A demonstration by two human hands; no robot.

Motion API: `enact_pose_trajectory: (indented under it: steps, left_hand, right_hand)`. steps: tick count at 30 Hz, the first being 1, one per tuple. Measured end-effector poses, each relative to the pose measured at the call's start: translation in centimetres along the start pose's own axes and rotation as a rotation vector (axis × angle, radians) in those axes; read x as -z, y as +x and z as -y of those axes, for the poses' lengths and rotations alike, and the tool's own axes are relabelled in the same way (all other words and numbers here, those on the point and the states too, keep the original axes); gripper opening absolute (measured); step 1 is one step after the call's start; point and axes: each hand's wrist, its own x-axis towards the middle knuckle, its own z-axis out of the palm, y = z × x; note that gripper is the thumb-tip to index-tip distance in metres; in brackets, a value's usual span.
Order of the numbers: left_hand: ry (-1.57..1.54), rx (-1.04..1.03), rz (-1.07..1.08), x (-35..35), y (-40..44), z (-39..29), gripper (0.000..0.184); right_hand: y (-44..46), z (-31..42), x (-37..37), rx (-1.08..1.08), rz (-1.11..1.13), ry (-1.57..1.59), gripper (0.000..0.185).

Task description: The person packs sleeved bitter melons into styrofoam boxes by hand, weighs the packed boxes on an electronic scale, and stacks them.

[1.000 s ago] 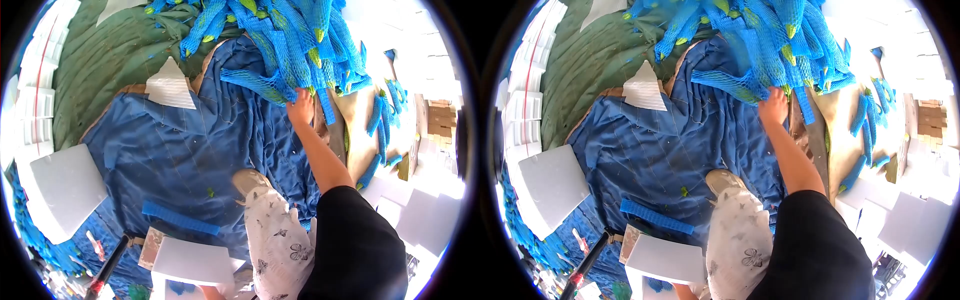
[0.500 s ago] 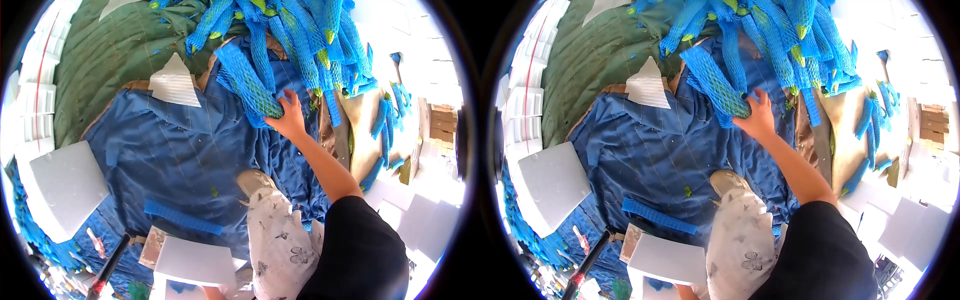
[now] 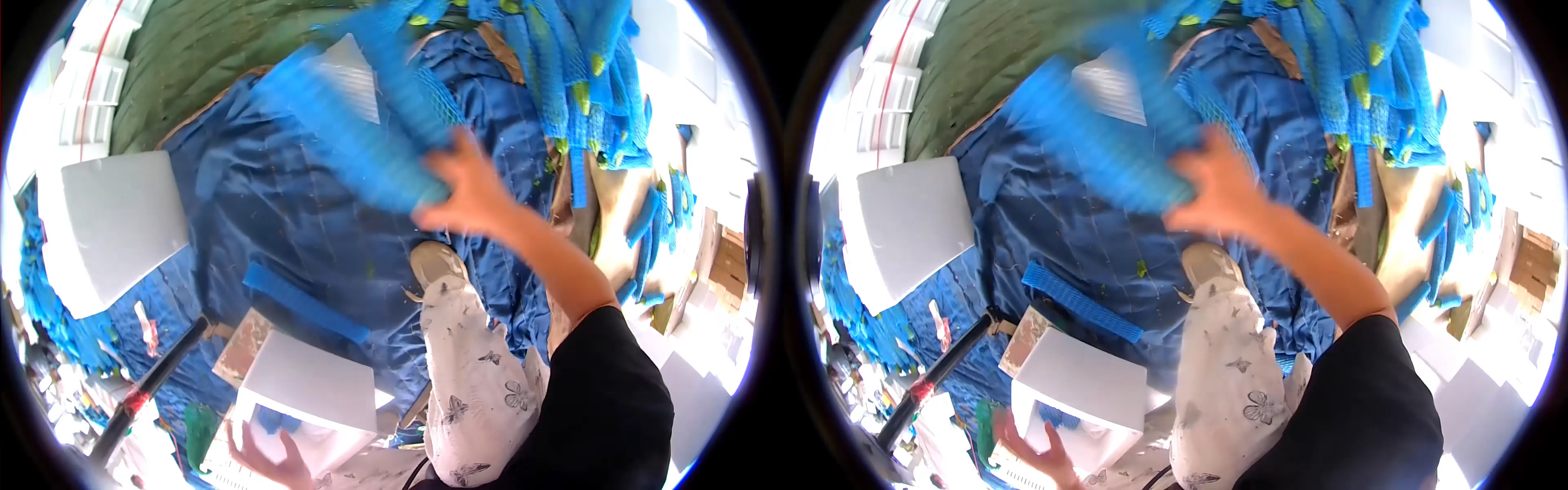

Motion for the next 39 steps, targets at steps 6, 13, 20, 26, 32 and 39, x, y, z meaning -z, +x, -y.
enact_pose_trajectory:
  steps: [6,13,20,26,32,39]
  left_hand:
    - [0.226,-0.57,0.707,8.6,6.8,-5.1,0.108]
    - [0.136,-0.228,0.618,-0.4,-6.3,7.8,0.098]
    - [-0.034,-0.011,0.445,-9.5,-9.7,8.2,0.111]
    - [-0.671,0.55,0.679,-8.8,-7.3,8.0,0.104]
    - [-0.345,0.21,0.938,-9.1,-8.3,12.9,0.082]
    - [-0.698,0.543,0.738,-10.3,-10.4,10.5,0.109]
  right_hand:
    - [-8.2,19.0,-10.1,1.101,0.44,0.136,0.028]
    - [-4.5,15.0,-5.8,0.839,0.573,0.578,0.052]
    - [2.8,-24.6,5.5,-0.805,-0.816,-0.424,0.077]
    - [6.7,-22.3,2.9,-0.921,-0.597,-0.313,0.084]
    - [0.3,-19.8,0.1,-0.626,-0.369,-0.267,0.07]
    - [-0.1,-23.4,1.1,-0.843,-0.544,-0.485,0.067]
